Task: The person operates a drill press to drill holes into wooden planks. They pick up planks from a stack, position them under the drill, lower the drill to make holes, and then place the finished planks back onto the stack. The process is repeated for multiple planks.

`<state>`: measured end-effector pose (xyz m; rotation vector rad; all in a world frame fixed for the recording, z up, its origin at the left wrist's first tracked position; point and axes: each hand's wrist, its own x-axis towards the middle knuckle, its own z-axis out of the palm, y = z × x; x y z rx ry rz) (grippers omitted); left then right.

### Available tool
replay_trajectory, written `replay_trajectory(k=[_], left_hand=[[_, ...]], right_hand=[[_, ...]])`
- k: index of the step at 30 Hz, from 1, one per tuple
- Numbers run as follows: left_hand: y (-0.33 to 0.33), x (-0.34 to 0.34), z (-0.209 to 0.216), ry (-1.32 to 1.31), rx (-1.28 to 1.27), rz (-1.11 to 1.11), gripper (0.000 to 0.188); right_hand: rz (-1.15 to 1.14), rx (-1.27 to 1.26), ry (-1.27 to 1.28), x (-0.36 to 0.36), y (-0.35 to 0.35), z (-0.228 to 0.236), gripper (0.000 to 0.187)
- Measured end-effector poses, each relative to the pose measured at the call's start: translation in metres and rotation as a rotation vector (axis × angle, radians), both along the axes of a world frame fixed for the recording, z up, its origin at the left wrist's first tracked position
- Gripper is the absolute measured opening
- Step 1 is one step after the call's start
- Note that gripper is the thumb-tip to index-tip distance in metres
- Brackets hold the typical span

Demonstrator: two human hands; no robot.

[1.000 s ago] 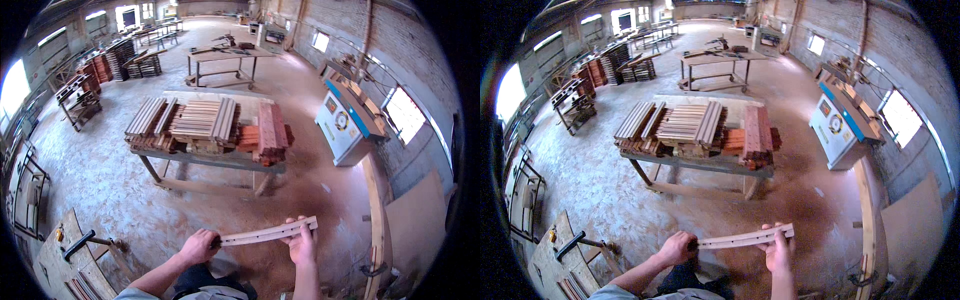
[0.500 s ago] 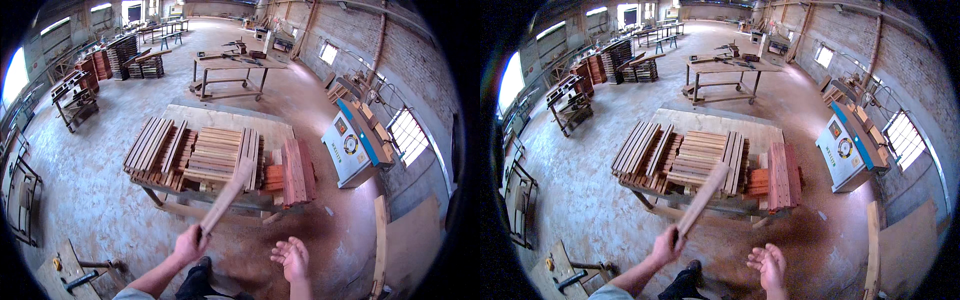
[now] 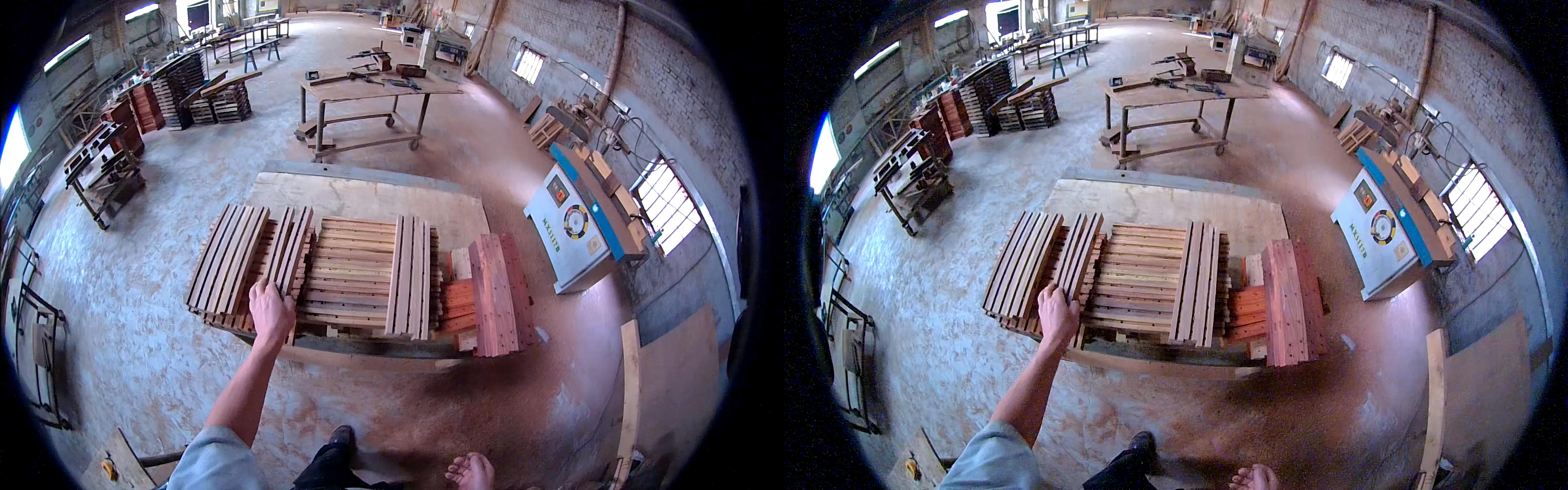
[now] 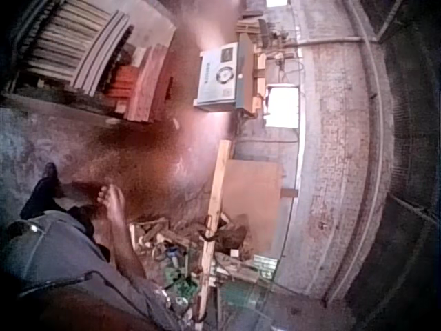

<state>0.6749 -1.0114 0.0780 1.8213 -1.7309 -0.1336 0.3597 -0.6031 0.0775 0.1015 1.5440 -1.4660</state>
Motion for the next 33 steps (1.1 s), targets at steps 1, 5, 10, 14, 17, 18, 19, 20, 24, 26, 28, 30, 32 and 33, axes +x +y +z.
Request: replay_trajectory(k=[1, 5, 10, 14, 17, 18, 19, 20, 24, 26, 28, 30, 32, 33], left_hand=[[-0.004, 0.0, -0.003, 0.008, 0.012, 0.009, 0.034], [-0.017, 0.001, -0.013, -0.042, 0.077, 0.059, 0.039], [-0.021, 0.0, -0.018, -0.121, 0.099, 0.1, 0.051], [-0.024, -0.002, 0.001, -0.11, 0.262, 0.109, 0.056], [-0.028, 0.004, -0.003, -0.165, 0.218, 0.095, 0.056], [-0.03, 0.006, -0.002, -0.177, 0.218, 0.08, 0.056], [-0.031, 0.008, -0.002, -0.189, 0.217, 0.064, 0.055], [-0.031, 0.007, -0.003, -0.201, 0.202, 0.07, 0.053], [-0.027, 0.014, -0.008, -0.224, 0.158, 0.084, 0.043], [-0.025, 0.018, -0.008, -0.252, 0.168, 0.109, 0.044], [-0.026, 0.022, -0.017, -0.27, 0.133, 0.129, 0.047], [-0.026, 0.023, -0.012, -0.251, 0.191, 0.11, 0.055], [-0.025, 0.02, -0.012, -0.275, 0.175, 0.138, 0.056], [-0.024, 0.019, -0.01, -0.406, -0.056, 0.135, 0.058]], right_hand=[[-0.012, 0.005, -0.005, -0.002, 0.004, -0.006, 0.023], [-0.049, 0.017, -0.008, -0.004, 0.004, -0.012, 0.024], [-0.043, -0.022, -0.015, 0.001, 0.003, -0.019, 0.022], [-0.05, 0.045, -0.091, 0.003, 0.003, -0.033, 0.018], [-0.05, 0.056, -0.067, 0.016, -0.002, -0.026, 0.017], [-0.04, 0.076, -0.052, 0.018, -0.003, -0.026, 0.017], [-0.031, 0.096, -0.036, 0.02, -0.004, -0.026, 0.018], [-0.028, 0.118, -0.018, 0.022, -0.005, -0.024, 0.018], [-0.034, 0.123, -0.041, 0.026, -0.005, -0.015, 0.018], [-0.033, 0.085, -0.084, 0.019, -0.002, -0.03, 0.018], [-0.027, 0.111, -0.1, 0.013, 0.003, -0.045, 0.016], [0.039, 0.14, -0.072, 0.009, 0.006, -0.053, 0.014], [0.036, 0.123, -0.082, 0.01, 0.009, -0.057, 0.014], [0.04, 0.113, -0.089, 0.012, 0.009, -0.058, 0.015]])
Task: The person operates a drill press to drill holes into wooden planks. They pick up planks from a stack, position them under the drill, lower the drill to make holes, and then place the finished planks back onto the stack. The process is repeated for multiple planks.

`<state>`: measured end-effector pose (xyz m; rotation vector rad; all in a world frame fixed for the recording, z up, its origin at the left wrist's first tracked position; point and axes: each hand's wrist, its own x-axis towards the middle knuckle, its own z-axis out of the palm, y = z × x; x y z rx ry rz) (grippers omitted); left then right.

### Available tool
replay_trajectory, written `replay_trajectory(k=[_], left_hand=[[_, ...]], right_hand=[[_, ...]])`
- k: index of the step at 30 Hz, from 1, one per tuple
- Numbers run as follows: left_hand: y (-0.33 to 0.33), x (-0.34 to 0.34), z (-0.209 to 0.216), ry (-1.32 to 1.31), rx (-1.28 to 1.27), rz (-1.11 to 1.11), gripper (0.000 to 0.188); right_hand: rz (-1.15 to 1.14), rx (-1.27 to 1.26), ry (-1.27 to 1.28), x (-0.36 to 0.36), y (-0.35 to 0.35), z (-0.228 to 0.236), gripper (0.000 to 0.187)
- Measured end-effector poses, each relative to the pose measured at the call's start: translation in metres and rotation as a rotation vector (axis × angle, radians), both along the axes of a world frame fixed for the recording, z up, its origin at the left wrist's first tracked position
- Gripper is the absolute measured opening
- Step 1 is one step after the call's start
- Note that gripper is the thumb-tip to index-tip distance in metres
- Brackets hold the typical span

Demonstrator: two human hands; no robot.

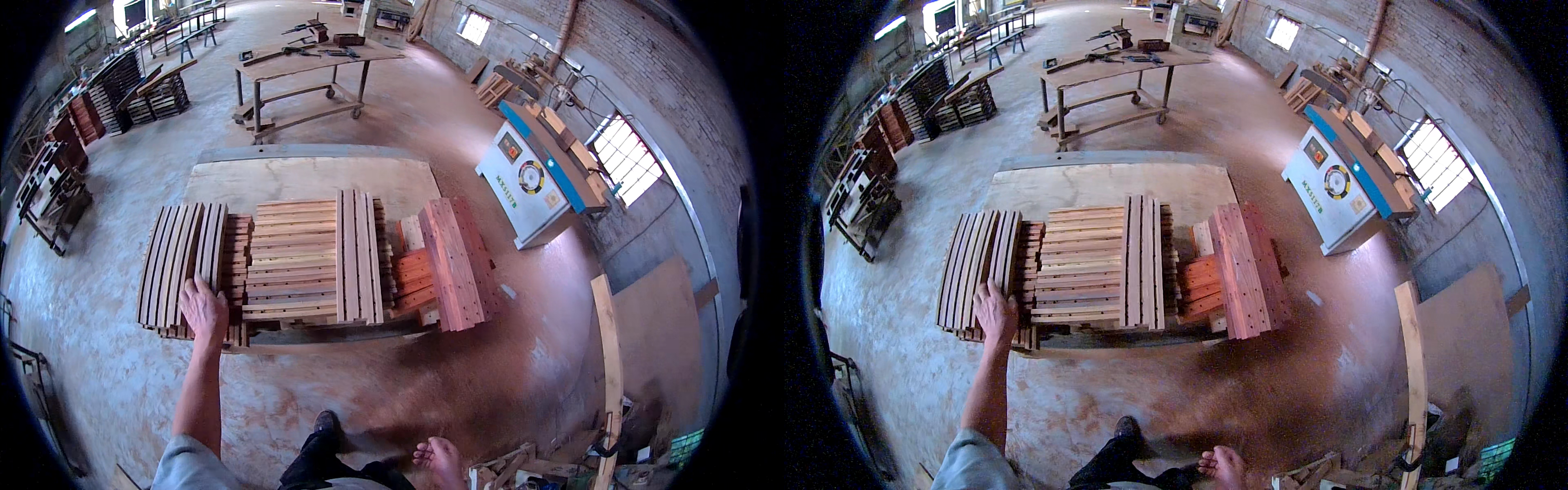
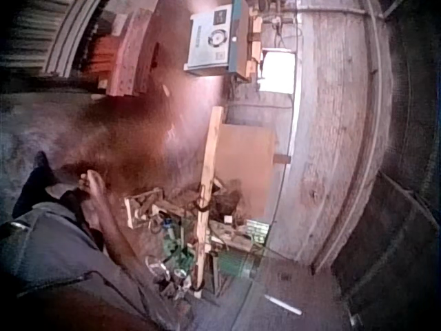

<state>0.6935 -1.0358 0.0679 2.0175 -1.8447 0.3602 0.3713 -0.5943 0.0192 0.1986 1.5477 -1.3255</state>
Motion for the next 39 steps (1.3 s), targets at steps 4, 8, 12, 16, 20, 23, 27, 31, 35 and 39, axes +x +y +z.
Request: replay_trajectory(k=[4, 8, 12, 16, 20, 23, 27, 31, 35, 39], left_hand=[[0.025, -0.059, 0.036, 0.411, 0.056, -0.318, 0.051], [0.072, -0.126, 0.037, 0.866, 0.893, -0.537, 0.062], [0.089, -0.164, -0.003, 1.172, 0.792, -0.482, 0.06], [0.089, -0.187, -0.03, 1.801, 0.705, -0.371, 0.048], [0.096, -0.172, -0.037, 2.282, 0.746, -0.369, 0.04], [0.117, -0.155, 0.013, 2.57, 0.915, -0.374, 0.041], [0.165, -0.123, 0.016, 2.707, 1.092, -0.667, 0.038], [0.228, -0.112, 0.019, 2.519, 1.326, -0.655, 0.041], [0.31, -0.125, 0.036, 2.002, 1.563, -0.854, 0.052], [0.388, -0.138, -0.019, 1.089, 1.366, -1.486, 0.047]], right_hand=[[-0.005, 0.016, 0.036, 0.011, 0.001, 0.003, 0.017], [-0.094, -0.012, -0.052, 0.017, 0.0, -0.011, 0.017], [-0.047, -0.026, -0.014, 0.026, 0.002, 0.017, 0.019], [-0.031, 0.02, 0.049, 0.029, 0.025, 0.01, 0.027], [-0.034, 0.062, 0.039, 0.039, 0.046, 0.008, 0.029], [-0.053, 0.093, 0.008, 0.043, 0.064, -0.003, 0.028], [0.306, 0.017, 0.562, 0.04, 0.077, 0.006, 0.024], [-0.078, -0.095, 0.153, 0.023, 0.086, 0.046, 0.021], [-0.087, -0.217, 0.374, -0.003, 0.122, 0.085, 0.041], [-0.446, -0.794, 0.272, -0.024, 0.203, 0.091, 0.041]])
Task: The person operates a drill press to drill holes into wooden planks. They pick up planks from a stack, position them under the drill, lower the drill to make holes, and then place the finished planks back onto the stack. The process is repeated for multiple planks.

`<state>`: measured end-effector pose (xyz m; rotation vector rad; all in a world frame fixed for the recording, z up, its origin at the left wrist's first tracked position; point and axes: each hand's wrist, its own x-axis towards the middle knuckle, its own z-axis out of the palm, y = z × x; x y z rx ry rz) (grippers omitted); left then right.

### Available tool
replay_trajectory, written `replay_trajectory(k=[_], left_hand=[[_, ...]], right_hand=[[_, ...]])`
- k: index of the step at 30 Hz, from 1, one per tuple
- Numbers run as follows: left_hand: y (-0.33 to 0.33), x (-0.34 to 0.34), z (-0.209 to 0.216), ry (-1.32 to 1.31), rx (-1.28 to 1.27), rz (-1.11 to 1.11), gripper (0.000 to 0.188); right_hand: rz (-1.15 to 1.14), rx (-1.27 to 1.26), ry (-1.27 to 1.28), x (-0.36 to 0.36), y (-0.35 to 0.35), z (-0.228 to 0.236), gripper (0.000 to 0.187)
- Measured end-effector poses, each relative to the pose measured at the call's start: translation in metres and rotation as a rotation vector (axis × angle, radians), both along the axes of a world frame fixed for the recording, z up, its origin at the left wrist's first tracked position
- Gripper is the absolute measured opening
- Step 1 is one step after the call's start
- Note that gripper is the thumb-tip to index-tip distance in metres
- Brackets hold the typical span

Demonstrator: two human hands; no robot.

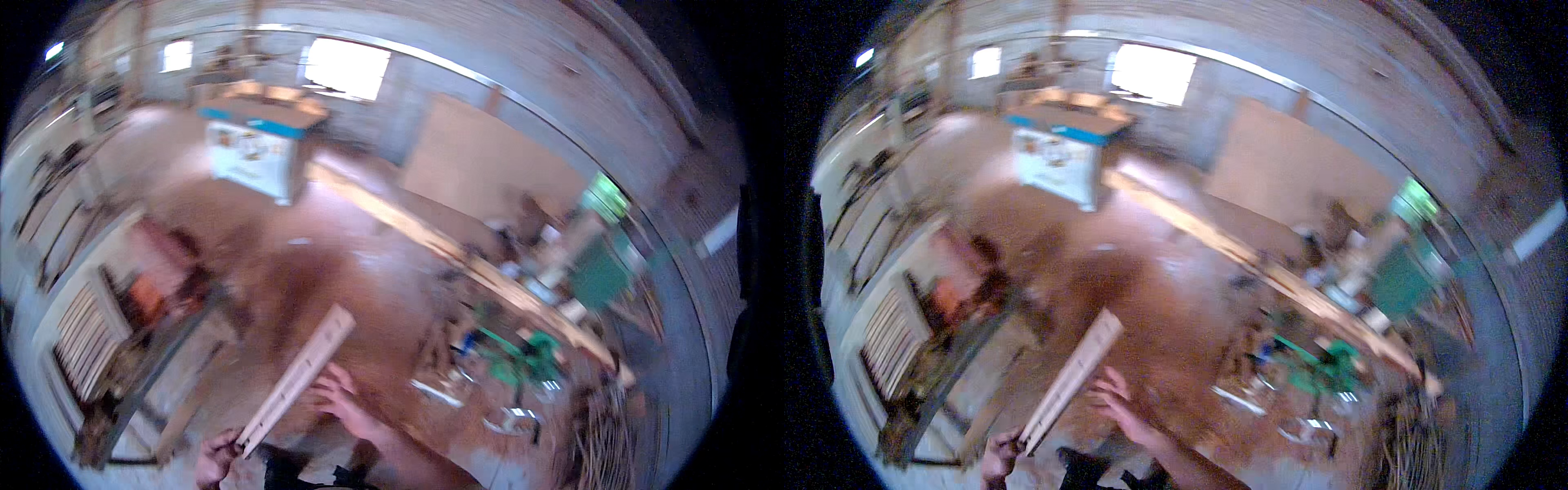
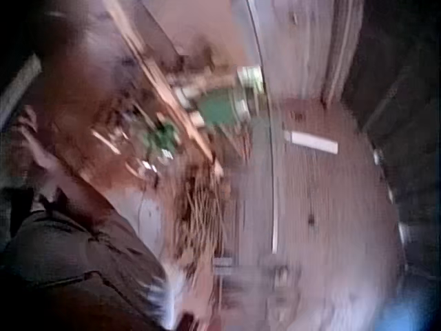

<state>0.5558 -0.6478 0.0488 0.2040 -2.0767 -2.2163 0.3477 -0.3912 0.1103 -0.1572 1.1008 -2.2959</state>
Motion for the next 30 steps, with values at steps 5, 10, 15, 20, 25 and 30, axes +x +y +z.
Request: replay_trajectory(k=[5, 10, 15, 20, 25, 30], left_hand=[[0.144, -0.061, 0.07, -0.094, -0.224, -0.135, 0.033], [0.224, -0.135, 0.002, -0.14, 0.691, -0.054, 0.051], [0.38, -0.168, 0.117, -0.605, 3.216, 0.414, 0.039], [0.432, -0.226, 0.142, -0.744, 3.249, 0.351, 0.031], [0.448, -0.287, 0.141, -0.832, 3.208, 0.328, 0.026], [0.494, -0.319, 0.149, -0.522, 2.576, -0.155, 0.021]], right_hand=[[-0.194, -0.257, -0.365, 0.003, 0.152, 0.008, 0.018], [-0.492, -0.509, -0.172, 0.029, 0.259, 0.041, 0.02], [-0.626, -0.263, -0.12, 0.041, 0.329, 0.054, 0.029], [-0.566, 0.114, -0.194, 0.051, 0.423, 0.051, 0.044], [-1.117, 0.514, -0.03, 0.078, 0.588, 0.07, 0.032], [-1.549, 0.589, -0.203, 0.104, 0.755, 0.062, 0.025]])
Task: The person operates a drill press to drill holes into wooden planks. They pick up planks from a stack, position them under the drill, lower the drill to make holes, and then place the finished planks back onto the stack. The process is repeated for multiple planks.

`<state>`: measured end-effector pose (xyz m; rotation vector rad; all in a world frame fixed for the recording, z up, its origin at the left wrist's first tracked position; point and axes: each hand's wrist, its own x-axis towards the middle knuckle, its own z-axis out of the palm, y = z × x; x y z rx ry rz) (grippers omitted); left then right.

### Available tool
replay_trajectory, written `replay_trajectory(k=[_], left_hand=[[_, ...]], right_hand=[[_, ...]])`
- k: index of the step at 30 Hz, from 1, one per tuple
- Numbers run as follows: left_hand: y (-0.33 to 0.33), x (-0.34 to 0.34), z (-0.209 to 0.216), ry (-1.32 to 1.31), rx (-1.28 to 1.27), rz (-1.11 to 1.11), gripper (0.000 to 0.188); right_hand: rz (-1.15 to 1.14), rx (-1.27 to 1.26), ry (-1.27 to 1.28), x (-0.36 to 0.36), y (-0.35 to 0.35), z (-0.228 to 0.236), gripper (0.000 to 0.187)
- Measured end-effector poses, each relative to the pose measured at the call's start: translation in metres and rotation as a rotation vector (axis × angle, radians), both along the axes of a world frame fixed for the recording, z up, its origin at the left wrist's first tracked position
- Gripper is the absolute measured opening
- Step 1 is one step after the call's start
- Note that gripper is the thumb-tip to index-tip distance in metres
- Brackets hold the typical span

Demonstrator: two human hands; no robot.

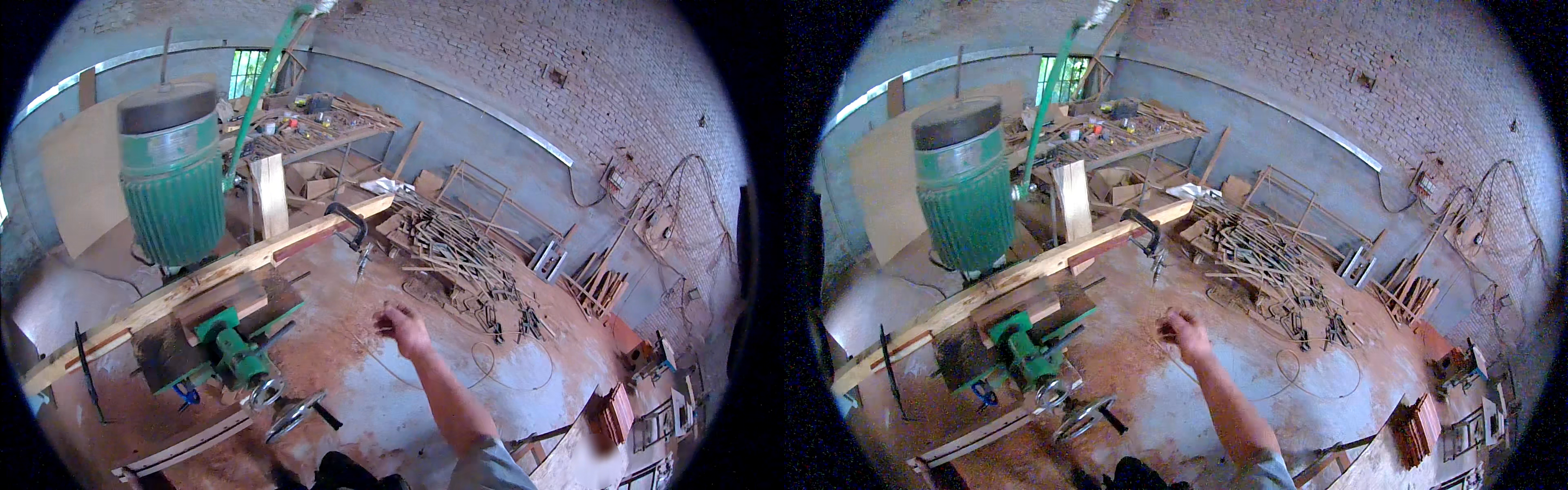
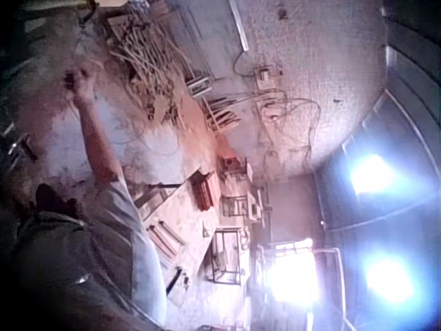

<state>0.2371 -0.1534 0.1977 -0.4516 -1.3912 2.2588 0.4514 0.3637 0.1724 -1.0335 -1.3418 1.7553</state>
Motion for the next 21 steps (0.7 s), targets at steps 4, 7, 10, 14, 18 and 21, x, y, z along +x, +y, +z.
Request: replay_trajectory(k=[4, 7, 10, 14, 18, 21], left_hand=[[0.038, -0.019, 0.0, 0.333, -0.628, 0.119, 0.02], [0.071, -0.031, -0.011, 0.473, -1.396, 0.235, 0.021], [0.103, -0.039, -0.019, 0.466, -1.706, 0.288, 0.023], [0.124, -0.028, -0.011, 0.376, -1.984, 0.388, 0.028], [0.119, -0.008, -0.006, 0.25, -2.146, 0.46, 0.033], [0.113, 0.015, 0.004, 0.155, -2.223, 0.51, 0.038]], right_hand=[[-0.091, 0.016, -0.046, -0.015, 0.113, -0.025, 0.026], [-0.11, 0.081, -0.138, -0.027, 0.197, -0.043, 0.03], [-0.124, 0.348, -0.374, -0.041, 0.297, -0.092, 0.045], [0.181, 0.574, -0.71, -0.08, 0.377, -0.139, 0.064], [0.5, 0.653, -0.824, -0.109, 0.428, -0.176, 0.068], [0.689, 0.049, -0.206, -0.105, 0.458, -0.212, 0.044]])
